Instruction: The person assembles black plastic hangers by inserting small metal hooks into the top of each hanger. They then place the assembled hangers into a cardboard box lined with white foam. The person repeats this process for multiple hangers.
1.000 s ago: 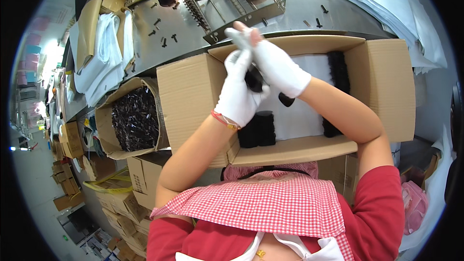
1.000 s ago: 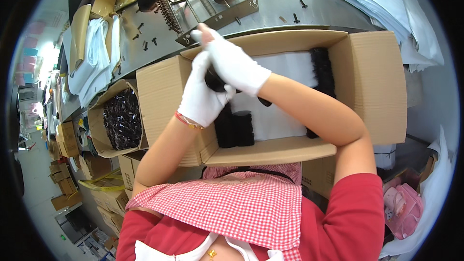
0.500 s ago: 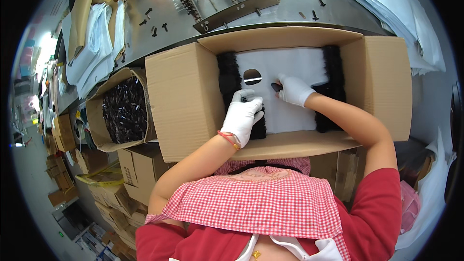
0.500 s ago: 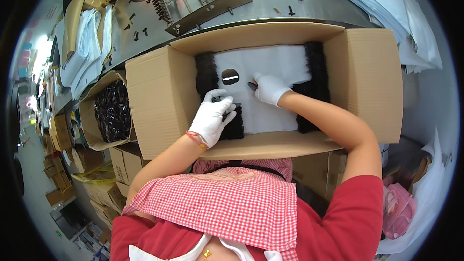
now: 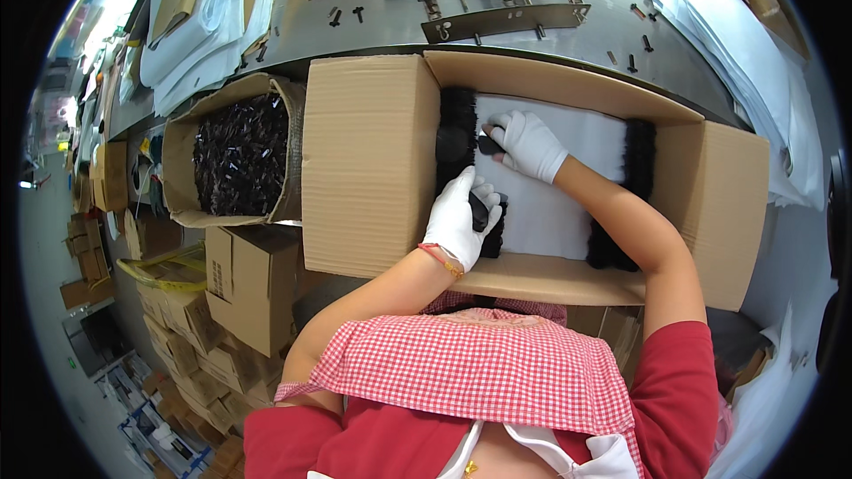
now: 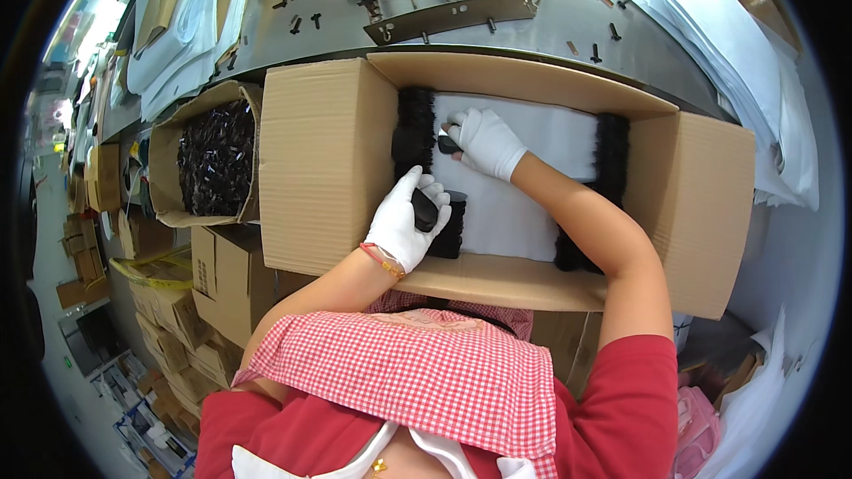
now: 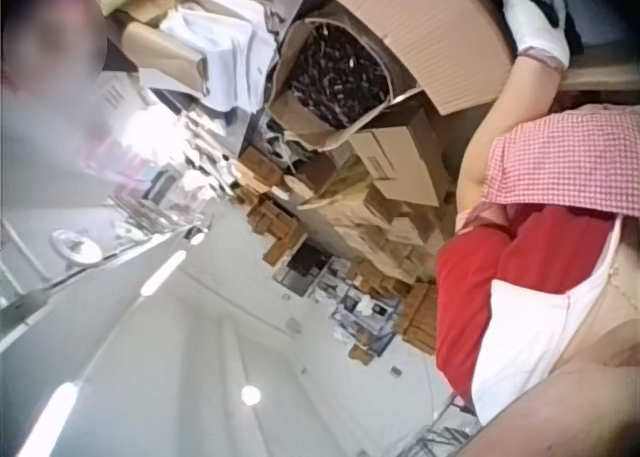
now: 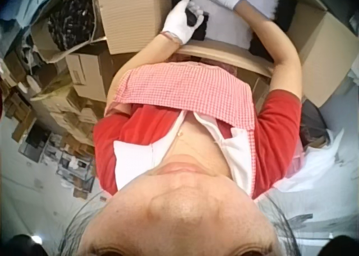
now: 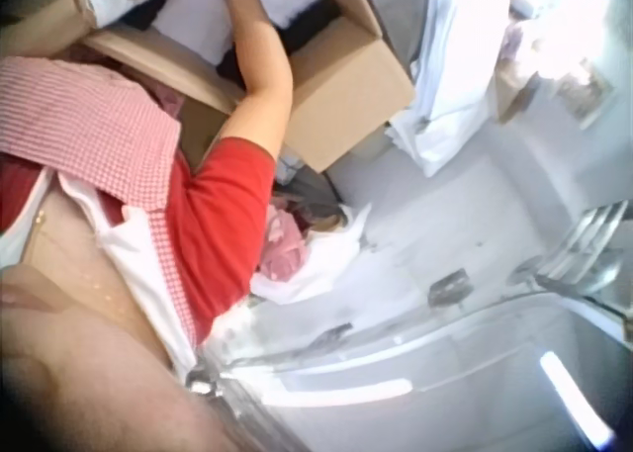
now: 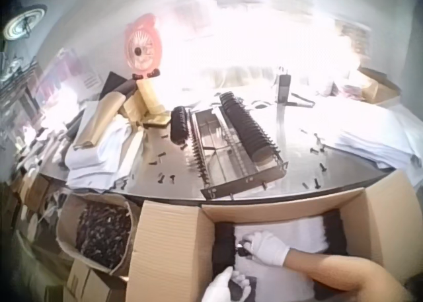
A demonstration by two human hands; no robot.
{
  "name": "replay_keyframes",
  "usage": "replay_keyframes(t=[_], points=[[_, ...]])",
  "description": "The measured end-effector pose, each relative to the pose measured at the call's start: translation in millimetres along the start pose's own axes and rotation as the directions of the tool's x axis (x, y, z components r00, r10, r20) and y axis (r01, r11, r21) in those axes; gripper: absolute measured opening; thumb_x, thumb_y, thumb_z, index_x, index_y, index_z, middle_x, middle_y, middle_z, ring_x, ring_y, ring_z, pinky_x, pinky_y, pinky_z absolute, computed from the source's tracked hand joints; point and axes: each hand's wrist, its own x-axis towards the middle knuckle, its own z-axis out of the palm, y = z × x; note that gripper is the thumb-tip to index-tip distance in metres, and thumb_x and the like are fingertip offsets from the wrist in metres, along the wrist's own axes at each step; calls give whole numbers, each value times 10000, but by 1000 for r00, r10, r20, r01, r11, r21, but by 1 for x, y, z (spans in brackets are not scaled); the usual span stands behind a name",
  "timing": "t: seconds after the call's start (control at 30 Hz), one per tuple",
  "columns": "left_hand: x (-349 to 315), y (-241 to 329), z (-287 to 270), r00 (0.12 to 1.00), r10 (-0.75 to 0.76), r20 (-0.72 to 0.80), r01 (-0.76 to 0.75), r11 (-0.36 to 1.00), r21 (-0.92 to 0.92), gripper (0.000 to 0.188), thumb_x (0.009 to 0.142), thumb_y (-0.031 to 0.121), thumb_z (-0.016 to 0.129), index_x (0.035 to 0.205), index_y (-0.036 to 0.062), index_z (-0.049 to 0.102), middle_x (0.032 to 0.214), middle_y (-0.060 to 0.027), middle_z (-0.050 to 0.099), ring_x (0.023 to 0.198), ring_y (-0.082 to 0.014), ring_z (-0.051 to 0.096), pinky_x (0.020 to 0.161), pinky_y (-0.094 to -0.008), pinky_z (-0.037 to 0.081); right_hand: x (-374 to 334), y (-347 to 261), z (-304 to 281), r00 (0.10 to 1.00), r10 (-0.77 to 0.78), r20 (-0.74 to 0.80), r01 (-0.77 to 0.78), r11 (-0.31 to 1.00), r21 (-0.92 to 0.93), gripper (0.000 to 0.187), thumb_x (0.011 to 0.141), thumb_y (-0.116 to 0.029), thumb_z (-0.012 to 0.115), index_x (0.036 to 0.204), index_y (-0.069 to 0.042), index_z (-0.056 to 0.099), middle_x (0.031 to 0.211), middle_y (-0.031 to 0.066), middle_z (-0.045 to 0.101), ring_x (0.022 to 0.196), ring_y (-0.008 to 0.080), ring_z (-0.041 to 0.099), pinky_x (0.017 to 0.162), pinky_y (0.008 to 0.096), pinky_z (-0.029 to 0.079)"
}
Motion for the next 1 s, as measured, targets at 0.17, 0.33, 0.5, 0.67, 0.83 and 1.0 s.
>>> replay_keyframes(t=[0.17, 0.33, 0.5, 0.67, 0.83, 1.0], points=[[-14, 2, 3, 992, 117, -39, -117, 993, 13, 321, 1007, 376, 579, 1269, 199, 529, 1154, -50, 586, 975, -174, 594, 847, -381, 532, -7, -7, -22, 978, 167, -128, -156, 983, 93, 167, 880, -156, 626, 1015, -68, 671, 932, 116, 654, 862, 331, 644, 746, 431, 536], [-14, 6, 10, 971, 200, 130, -179, 971, -158, 379, 1001, 379, 589, 1338, 235, 493, 1271, -15, 501, 1119, -181, 519, 901, -394, 507, -6, -69, -70, 985, -163, -58, 171, 861, 480, 171, 926, -211, 595, 967, -63, 671, 977, 130, 667, 924, 355, 633, 824, 440, 526], [-9, 5, -7, 993, 116, 19, -108, 966, -235, 168, 987, 289, 618, 1031, 127, 629, 992, -11, 634, 843, -161, 610, 745, -311, 535, 32, -48, -49, 978, -147, -150, 180, 955, 234, 458, 809, -304, 746, 1195, -84, 637, 1245, 113, 606, 1159, 343, 557, 981, 444, 465], [-16, 4, -6, 995, 76, -62, -89, 969, -229, 232, 1010, 323, 587, 1110, 116, 620, 1056, -30, 643, 911, -176, 610, 786, -336, 539, 46, -17, -15, 923, -378, -67, 381, 923, 49, 486, 834, -356, 706, 1235, -91, 640, 1313, 121, 589, 1267, 344, 503, 1091, 497, 369], [-18, 7, 6, 992, 128, 9, -119, 944, -309, 320, 1003, 378, 594, 1252, 179, 565, 1177, -42, 610, 1098, -177, 563, 911, -370, 506, 30, -33, -29, 938, -103, -332, 202, 939, 279, 324, 899, -316, 600, 1136, -115, 693, 1255, 124, 633, 1233, 338, 541, 1060, 488, 409], [-5, 27, 15, 899, 359, 250, -299, 922, -245, 283, 998, 302, 586, 1235, 147, 574, 1184, -28, 596, 1139, -178, 559, 893, -397, 512, 18, -81, -113, 931, -330, -156, 361, 896, 257, 482, 804, -391, 699, 1100, -15, 643, 1201, 205, 604, 1094, 406, 580, 977, 474, 459]])
